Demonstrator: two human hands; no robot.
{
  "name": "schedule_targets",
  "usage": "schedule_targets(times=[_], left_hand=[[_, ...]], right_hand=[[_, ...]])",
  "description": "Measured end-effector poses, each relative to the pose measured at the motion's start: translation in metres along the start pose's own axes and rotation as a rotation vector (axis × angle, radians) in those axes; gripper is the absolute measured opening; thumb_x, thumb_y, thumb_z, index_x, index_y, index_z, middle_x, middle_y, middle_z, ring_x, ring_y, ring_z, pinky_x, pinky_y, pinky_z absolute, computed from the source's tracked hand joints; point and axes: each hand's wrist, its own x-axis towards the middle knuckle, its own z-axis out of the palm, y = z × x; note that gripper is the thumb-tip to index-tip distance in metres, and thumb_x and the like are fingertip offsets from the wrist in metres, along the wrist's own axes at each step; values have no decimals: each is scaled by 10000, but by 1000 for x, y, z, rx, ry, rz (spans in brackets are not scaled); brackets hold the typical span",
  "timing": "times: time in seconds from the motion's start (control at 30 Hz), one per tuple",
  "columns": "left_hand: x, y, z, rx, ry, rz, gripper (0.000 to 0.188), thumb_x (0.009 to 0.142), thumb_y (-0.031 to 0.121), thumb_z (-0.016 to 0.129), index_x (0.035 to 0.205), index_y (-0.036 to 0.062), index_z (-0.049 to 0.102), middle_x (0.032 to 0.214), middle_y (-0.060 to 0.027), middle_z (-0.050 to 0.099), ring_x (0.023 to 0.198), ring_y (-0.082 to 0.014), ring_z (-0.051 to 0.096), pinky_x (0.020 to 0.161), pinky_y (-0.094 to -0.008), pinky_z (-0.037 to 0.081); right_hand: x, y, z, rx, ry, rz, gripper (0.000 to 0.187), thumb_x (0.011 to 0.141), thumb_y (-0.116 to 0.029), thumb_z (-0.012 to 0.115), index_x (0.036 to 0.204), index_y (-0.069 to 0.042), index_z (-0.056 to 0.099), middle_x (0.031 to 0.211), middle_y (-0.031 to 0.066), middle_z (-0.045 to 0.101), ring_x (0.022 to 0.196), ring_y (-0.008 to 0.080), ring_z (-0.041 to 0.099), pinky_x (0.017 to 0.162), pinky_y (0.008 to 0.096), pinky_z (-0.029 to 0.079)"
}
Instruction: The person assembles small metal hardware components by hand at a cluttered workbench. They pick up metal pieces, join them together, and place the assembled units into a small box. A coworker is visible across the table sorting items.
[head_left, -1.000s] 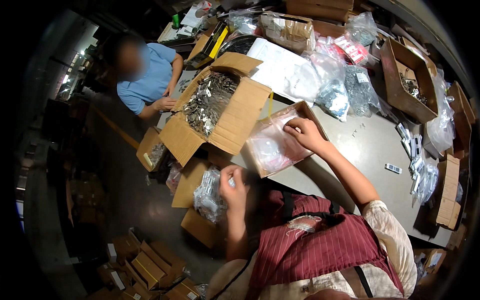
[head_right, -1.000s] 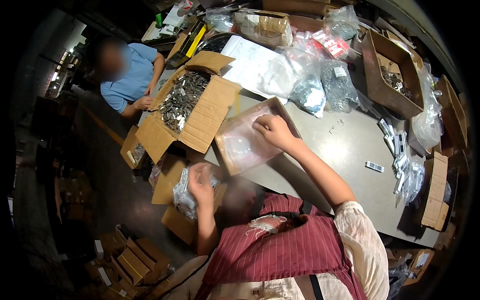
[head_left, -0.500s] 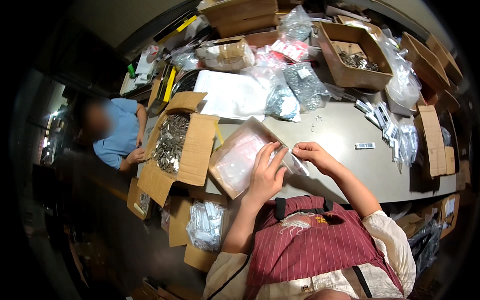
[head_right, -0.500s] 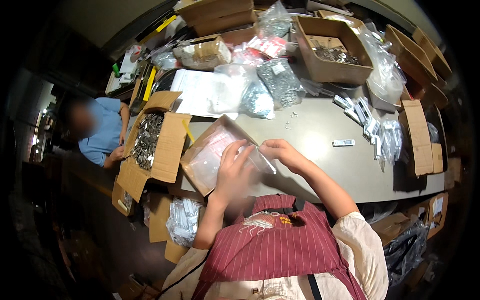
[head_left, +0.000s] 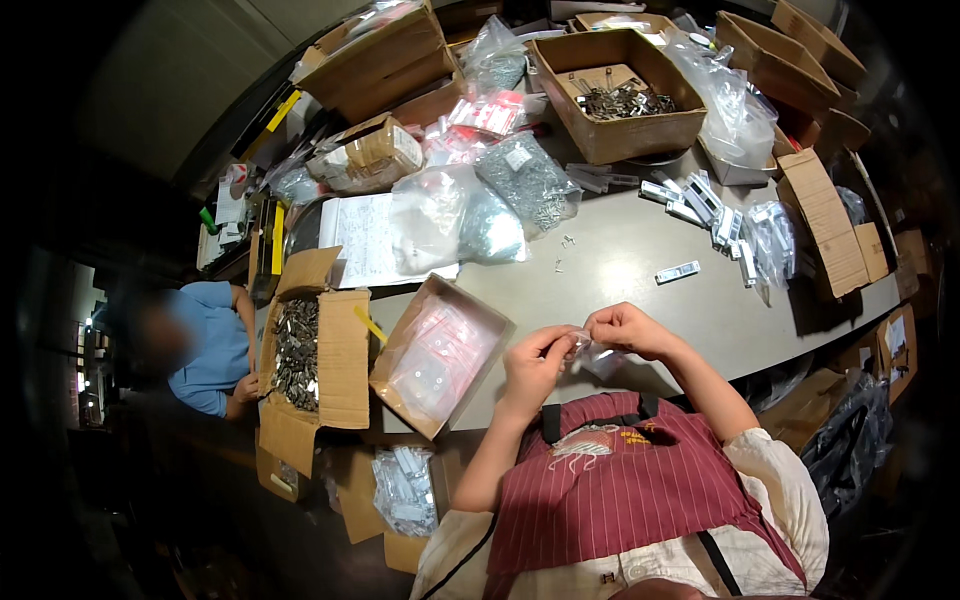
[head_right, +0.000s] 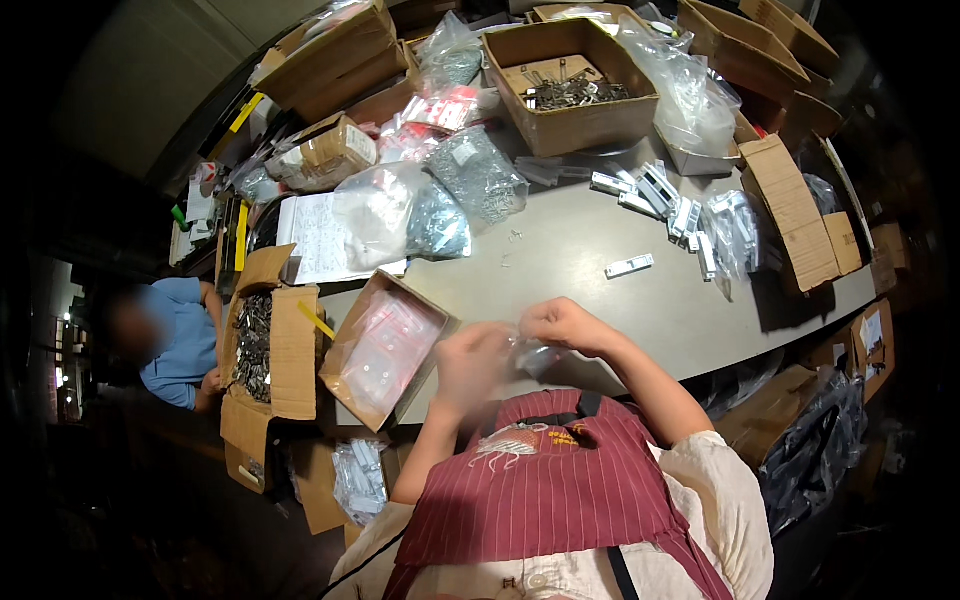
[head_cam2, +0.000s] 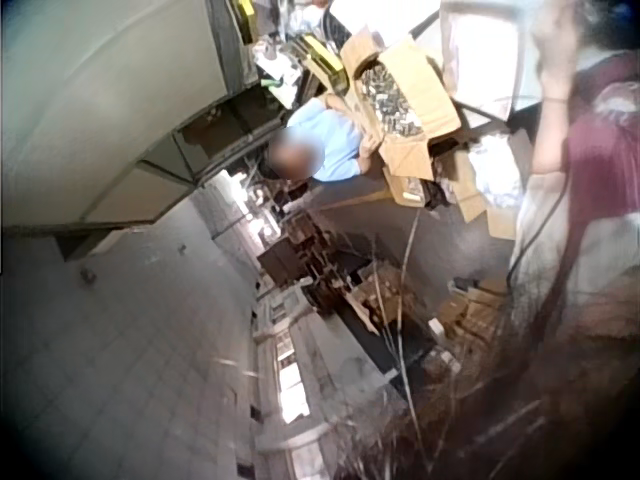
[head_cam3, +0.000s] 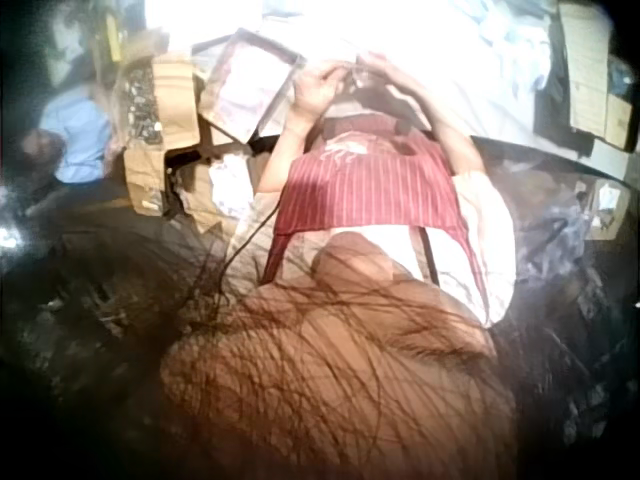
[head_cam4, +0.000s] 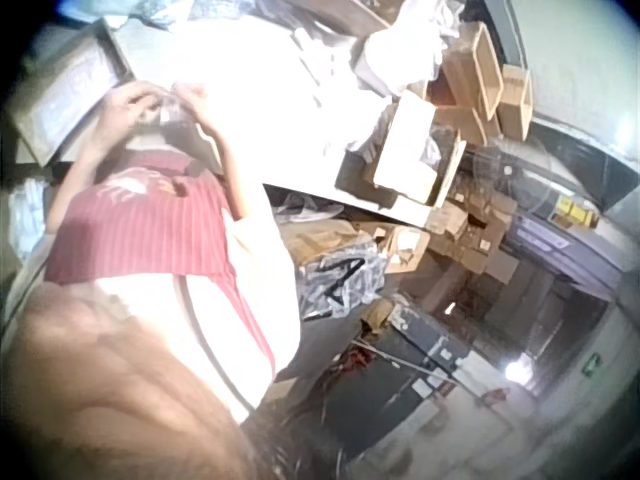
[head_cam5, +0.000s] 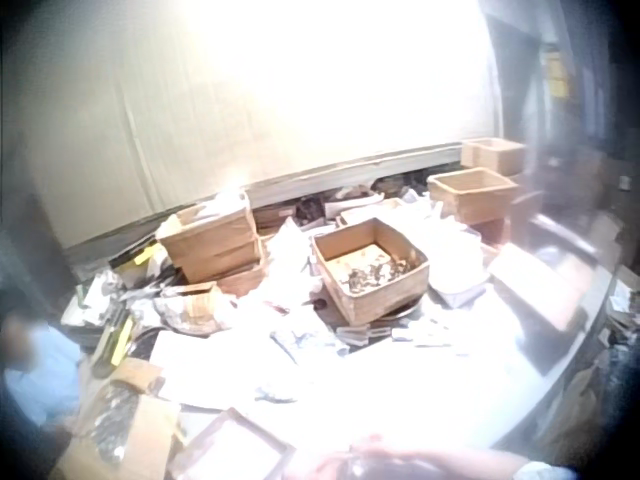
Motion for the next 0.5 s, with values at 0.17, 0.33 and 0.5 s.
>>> schedule_targets(times=[0.17, 0.33, 0.5], left_hand=[[1, -10, 7, -300, -36, -401, 197, 996, 89, 681, 1150, 23, 785, 871, -42, 769, 754, -75, 688, 623, -223, 514], [4, -9, 6, -100, -18, -324, 162, 965, 130, 699, 1025, -10, 754, 842, -30, 712, 719, -82, 630, 625, -259, 505], [5, 13, 5, 141, 9, -313, 178, 968, 149, 744, 896, -10, 713, 706, -48, 694, 647, -86, 621, 608, -244, 494]], right_hand=[[-25, -8, -8, -103, -65, 63, 200, 935, -242, 797, 951, -48, 749, 685, -54, 559, 605, 46, 471, 541, 245, 348], [-29, 7, -8, -229, -68, -56, 208, 951, -229, 775, 1020, -33, 752, 775, -25, 619, 755, 76, 545, 669, 269, 450], [-33, 14, -4, -103, -115, 48, 196, 979, -184, 740, 1032, 4, 733, 860, -8, 680, 846, 90, 592, 791, 290, 489]])
